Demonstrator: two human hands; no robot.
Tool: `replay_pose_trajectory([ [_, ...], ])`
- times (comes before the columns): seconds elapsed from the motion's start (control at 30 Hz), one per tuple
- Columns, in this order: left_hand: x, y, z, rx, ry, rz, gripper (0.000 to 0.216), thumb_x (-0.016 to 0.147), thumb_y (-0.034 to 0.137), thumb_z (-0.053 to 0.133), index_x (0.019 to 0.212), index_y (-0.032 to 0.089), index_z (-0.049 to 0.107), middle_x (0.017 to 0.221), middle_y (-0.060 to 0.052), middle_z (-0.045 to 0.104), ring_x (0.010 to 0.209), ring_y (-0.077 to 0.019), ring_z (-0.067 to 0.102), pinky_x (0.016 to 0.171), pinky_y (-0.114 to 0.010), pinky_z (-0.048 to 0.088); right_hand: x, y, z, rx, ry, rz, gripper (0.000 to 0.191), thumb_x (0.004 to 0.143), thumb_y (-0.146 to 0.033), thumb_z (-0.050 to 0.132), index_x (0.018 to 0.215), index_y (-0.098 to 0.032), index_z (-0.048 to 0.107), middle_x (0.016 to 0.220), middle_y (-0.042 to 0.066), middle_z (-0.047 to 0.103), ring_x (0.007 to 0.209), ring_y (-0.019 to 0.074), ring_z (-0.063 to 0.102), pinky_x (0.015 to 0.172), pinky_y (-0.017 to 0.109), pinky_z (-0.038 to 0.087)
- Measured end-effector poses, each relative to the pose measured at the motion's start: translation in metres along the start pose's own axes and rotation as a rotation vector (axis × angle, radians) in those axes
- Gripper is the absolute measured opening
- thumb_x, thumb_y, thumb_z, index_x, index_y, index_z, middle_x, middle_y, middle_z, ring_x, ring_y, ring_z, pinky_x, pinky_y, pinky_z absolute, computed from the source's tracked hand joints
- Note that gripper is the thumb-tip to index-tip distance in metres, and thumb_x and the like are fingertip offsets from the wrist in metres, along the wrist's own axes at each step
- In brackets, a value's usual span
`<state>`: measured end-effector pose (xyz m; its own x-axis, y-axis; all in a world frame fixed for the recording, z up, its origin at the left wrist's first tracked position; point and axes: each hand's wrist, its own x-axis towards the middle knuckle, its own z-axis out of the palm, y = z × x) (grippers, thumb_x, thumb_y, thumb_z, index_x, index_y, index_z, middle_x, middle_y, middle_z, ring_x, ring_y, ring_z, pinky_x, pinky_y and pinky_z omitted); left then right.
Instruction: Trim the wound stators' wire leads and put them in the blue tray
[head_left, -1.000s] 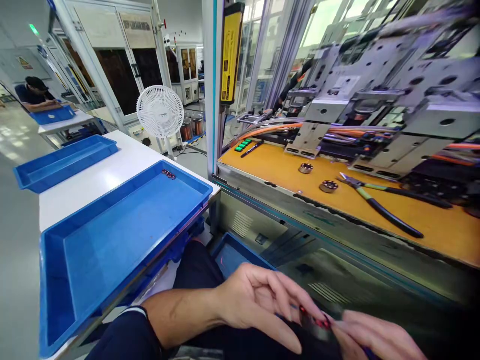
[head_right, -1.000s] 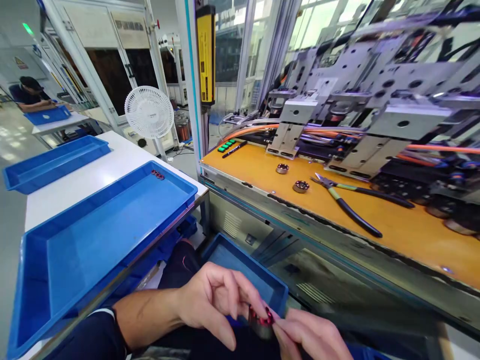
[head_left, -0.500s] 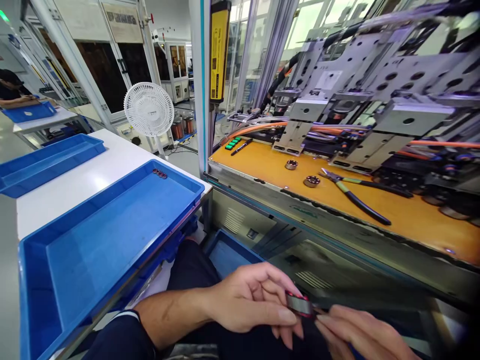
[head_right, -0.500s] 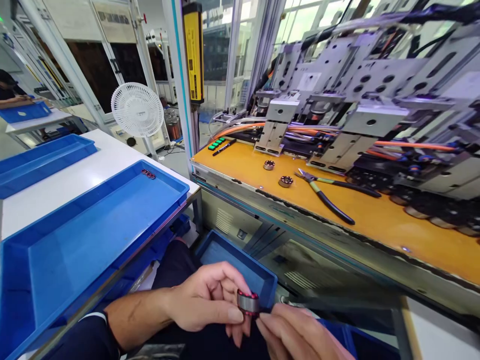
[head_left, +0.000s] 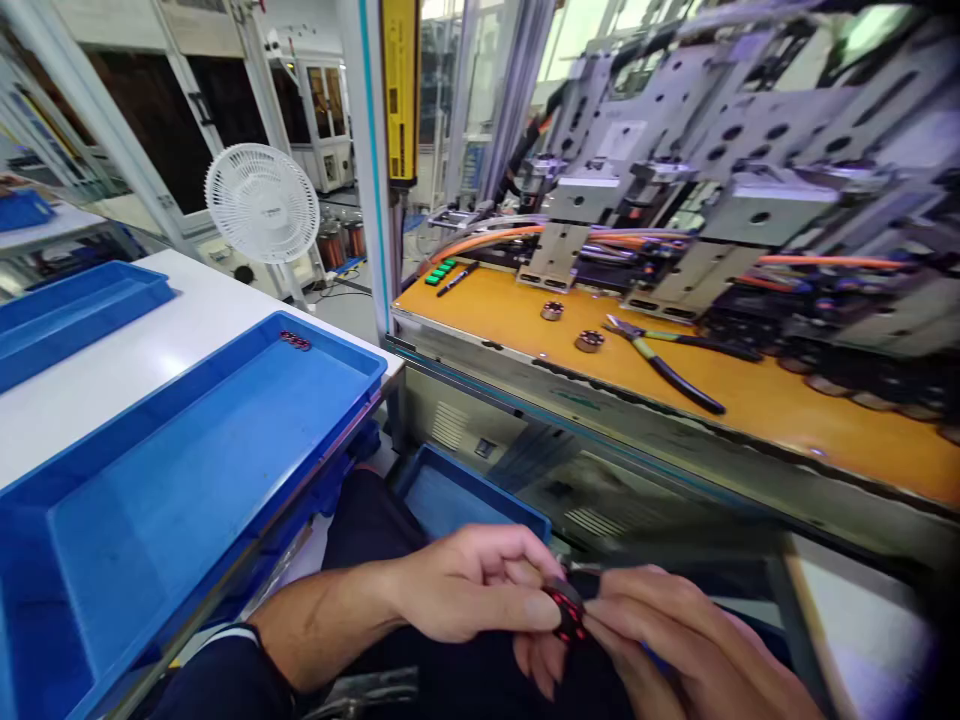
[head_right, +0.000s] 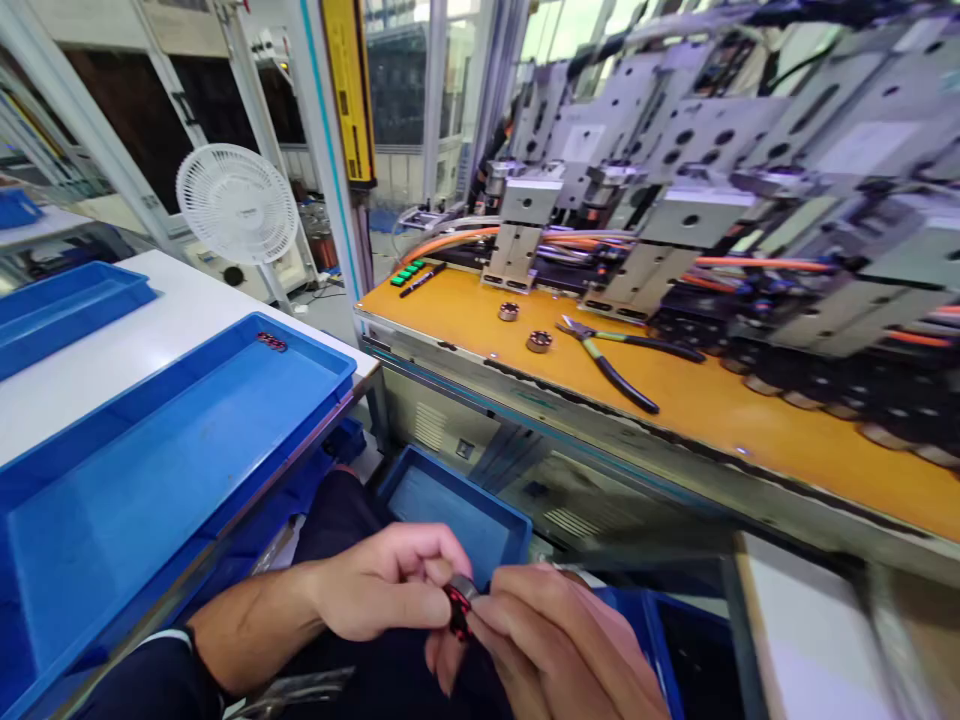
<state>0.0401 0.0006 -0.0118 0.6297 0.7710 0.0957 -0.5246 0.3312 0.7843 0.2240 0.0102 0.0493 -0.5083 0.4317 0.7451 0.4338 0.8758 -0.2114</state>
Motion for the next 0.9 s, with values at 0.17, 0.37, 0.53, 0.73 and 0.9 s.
replay_pose_trajectory([
  [0.17,-0.005,0.007,0.009,0.074,0.243,0.203,0.028,0.079,0.016,0.075,0.1,0.017,0.056,0.087,-0.001,0.067,0.07,-0.009,0.07,0.062,-0.017,0.053,0.003,-0.01,0.001,-0.037,-0.054,0.176,0.011,0.094,-0.015,0.052,0.09,-0.019,0.061,0.077,0.001,0.067,0.068,0.0106,0.065,0.062,0.021,0.05],
  [0.37,0.0,0.012,0.011,-0.126,0.217,0.416,0.033,0.068,0.008,0.082,0.088,0.02,0.059,0.099,0.002,0.068,0.105,-0.0198,0.069,0.09,-0.032,0.055,0.001,-0.012,0.005,0.105,-0.034,0.3,0.011,0.091,-0.01,0.053,0.086,-0.018,0.058,0.075,0.0,0.061,0.067,0.0081,0.06,0.06,0.02,0.046],
  [0.53,0.001,0.009,0.006,-0.144,0.163,0.039,0.044,0.08,0.052,0.069,0.094,0.011,0.064,0.083,-0.007,0.069,0.08,-0.0156,0.071,0.07,-0.023,0.055,0.004,-0.007,0.001,0.239,-0.069,0.208,0.012,0.09,-0.007,0.053,0.09,-0.017,0.06,0.076,0.001,0.062,0.071,0.0071,0.06,0.063,0.017,0.048],
  [0.73,-0.004,0.008,0.003,0.083,0.202,0.012,0.027,0.084,0.033,0.07,0.1,0.015,0.059,0.066,0.0,0.067,0.052,-0.0084,0.063,0.05,-0.016,0.048,-0.001,-0.005,0.003,0.235,-0.067,0.281,0.01,0.09,-0.007,0.056,0.092,-0.017,0.059,0.078,0.0,0.061,0.07,0.0075,0.059,0.061,0.019,0.046],
  [0.9,-0.002,0.009,0.01,0.123,0.295,0.269,0.025,0.075,0.016,0.078,0.091,0.017,0.059,0.101,-0.004,0.07,0.072,-0.0118,0.072,0.062,-0.02,0.056,-0.006,-0.006,0.011,0.213,0.02,0.384,0.011,0.09,-0.007,0.057,0.089,-0.018,0.058,0.077,-0.001,0.061,0.069,0.007,0.058,0.061,0.018,0.045],
])
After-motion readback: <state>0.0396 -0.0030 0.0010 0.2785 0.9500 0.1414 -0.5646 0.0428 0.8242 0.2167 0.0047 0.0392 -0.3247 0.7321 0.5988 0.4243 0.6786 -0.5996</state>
